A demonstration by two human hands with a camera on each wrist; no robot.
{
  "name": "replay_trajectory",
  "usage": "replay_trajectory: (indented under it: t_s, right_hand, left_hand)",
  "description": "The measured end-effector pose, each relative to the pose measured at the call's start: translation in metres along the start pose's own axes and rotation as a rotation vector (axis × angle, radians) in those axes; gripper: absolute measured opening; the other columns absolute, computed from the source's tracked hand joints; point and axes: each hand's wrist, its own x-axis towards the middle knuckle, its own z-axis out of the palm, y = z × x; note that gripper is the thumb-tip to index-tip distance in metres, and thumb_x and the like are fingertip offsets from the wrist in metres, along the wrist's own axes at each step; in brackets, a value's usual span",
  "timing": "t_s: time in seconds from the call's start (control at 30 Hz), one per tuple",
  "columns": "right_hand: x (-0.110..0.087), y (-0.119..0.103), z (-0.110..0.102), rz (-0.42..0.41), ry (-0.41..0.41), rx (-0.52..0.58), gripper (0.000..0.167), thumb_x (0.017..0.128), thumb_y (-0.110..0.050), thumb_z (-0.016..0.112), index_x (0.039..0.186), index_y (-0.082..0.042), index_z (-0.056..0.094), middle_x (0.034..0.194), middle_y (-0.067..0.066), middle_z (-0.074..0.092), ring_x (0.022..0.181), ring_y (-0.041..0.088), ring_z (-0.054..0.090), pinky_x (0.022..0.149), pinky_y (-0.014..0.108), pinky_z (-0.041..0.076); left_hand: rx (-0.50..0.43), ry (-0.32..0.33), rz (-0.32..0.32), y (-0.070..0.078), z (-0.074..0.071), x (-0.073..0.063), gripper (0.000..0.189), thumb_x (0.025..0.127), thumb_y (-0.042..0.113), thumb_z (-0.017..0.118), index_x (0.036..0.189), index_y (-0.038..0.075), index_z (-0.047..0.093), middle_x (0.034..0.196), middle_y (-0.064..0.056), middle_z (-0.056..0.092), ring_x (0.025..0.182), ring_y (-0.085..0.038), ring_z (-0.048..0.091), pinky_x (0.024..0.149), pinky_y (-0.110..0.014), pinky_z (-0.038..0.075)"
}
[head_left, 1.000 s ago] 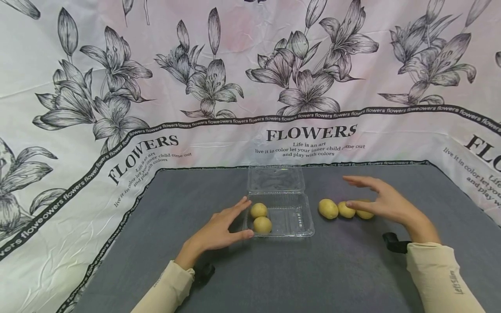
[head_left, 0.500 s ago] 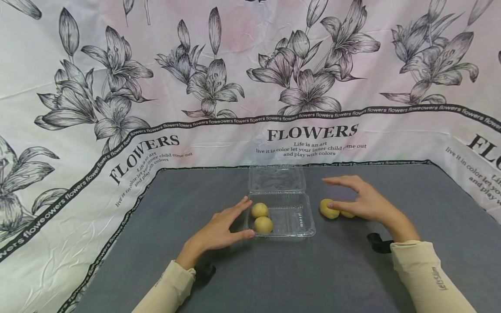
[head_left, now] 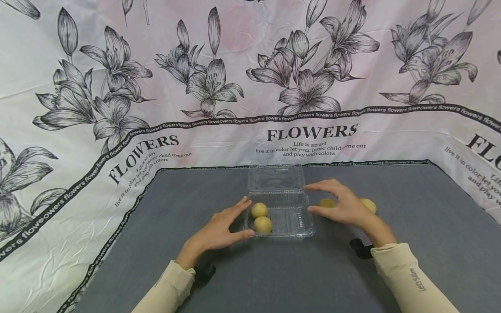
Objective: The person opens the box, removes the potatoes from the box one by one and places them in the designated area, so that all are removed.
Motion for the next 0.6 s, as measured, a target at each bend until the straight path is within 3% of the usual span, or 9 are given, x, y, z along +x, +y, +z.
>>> replay_trajectory:
  t_s: [0.37, 0.6]
  right_hand:
    - [0.009, -0.010, 0.030, -0.110, -0.032, 0.018, 0.049, 0.084, -0.021, 0.085, 0.130, -0.014, 0.070, 0.123, 0.005, 0.072, 0.111, 0.023, 0.060, 0.091, 0.055, 0.050]
    - [0.015, -0.021, 0.040, -0.110, -0.096, 0.042, 0.048, 0.085, -0.028, 0.084, 0.131, -0.019, 0.070, 0.128, 0.000, 0.070, 0.116, 0.026, 0.060, 0.096, 0.057, 0.050]
  left_hand:
    - [0.004, -0.014, -0.006, 0.000, -0.001, 0.000, 0.088, 0.093, 0.063, 0.063, 0.164, 0.031, 0.022, 0.171, 0.012, 0.012, 0.155, -0.032, 0.028, 0.114, -0.074, 0.019]
    - [0.003, -0.011, -0.004, 0.000, -0.002, 0.000, 0.089, 0.092, 0.065, 0.062, 0.164, 0.031, 0.022, 0.172, 0.011, 0.012, 0.155, -0.032, 0.028, 0.114, -0.075, 0.019]
